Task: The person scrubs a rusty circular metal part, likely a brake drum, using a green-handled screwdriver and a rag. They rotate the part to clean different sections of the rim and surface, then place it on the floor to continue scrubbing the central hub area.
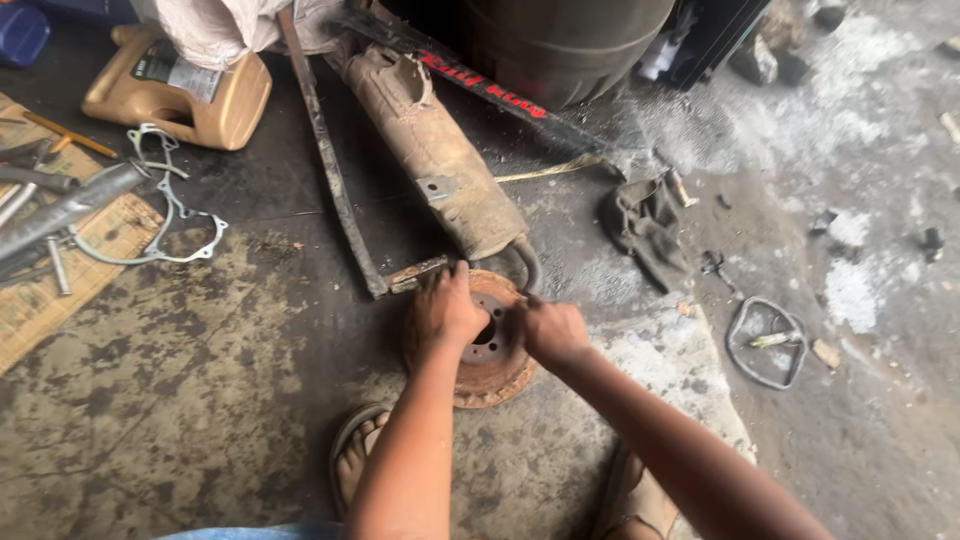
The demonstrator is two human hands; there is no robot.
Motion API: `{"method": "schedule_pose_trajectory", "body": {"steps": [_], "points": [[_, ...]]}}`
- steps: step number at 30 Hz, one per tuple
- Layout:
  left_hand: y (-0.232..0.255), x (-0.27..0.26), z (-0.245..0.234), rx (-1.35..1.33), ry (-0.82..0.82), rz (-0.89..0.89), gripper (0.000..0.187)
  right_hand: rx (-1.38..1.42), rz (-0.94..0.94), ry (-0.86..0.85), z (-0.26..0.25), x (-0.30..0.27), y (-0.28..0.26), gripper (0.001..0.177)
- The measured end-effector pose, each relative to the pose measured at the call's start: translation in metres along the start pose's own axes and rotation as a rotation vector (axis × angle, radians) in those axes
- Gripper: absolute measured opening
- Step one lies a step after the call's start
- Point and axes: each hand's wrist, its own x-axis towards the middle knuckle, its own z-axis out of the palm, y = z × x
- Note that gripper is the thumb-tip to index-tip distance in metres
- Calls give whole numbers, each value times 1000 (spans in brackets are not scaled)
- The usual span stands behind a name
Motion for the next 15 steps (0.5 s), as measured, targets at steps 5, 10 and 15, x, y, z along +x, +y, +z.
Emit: {"method": "schedule_pose_trajectory", "body": {"steps": [5, 10, 15], "points": [[-2, 1, -7, 17, 4, 5, 74, 27, 39, -181, 0, 20, -12, 21], [4, -3, -6, -24, 10, 11, 75, -2, -77, -4, -14, 22, 2, 20], [3, 2, 2, -1, 17, 31, 74, 74, -233, -61, -29, 25, 21, 28]]}}
